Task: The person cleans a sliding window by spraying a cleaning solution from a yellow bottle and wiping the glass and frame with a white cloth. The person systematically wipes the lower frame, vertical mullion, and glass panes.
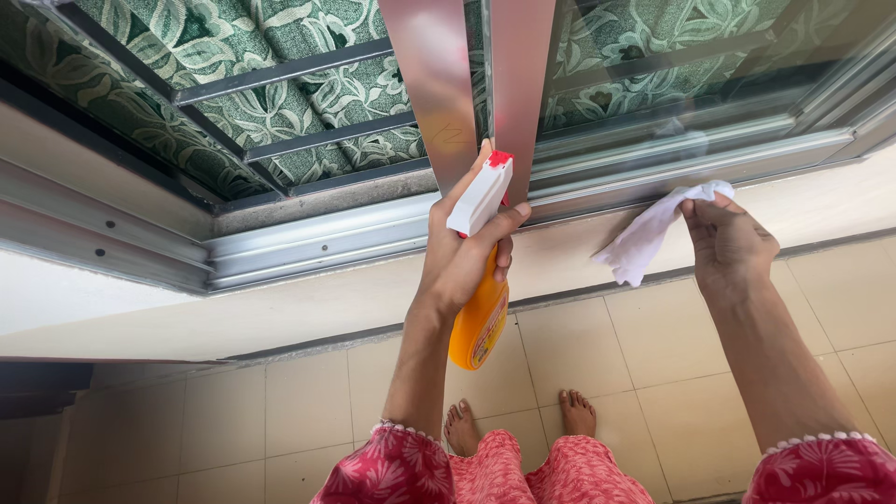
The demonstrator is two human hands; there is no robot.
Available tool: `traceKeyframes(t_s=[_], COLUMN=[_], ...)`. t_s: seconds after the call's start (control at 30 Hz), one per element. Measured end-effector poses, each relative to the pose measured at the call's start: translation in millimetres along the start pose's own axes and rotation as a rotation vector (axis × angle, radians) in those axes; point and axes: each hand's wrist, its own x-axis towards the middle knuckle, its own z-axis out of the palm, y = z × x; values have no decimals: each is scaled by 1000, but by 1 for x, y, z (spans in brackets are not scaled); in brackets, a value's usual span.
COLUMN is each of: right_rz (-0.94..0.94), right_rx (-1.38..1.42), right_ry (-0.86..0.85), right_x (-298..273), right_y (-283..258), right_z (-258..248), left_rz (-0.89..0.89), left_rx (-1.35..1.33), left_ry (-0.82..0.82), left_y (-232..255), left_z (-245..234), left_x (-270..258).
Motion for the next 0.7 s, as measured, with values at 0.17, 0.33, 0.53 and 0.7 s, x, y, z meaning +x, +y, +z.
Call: traceKeyframes(t_s=[0.17,0.33,0.53,0.7], right_rz=[-31,-201,-783,-1184], right_rx=[76,-148,-761,-1100], right_ry=[-19,109,-52,-115], right_x=[13,-8,-50,-65], right_y=[24,65,73,77], right_z=[22,39,39,45], left_rz=[-16,-11,8,-15], left_rx=[12,23,10,3], left_ry=[6,7,20,54], left_y=[4,4,-1,0], left_z=[-1,-4,-9,-17], left_x=[-1,-2,-10,-19])
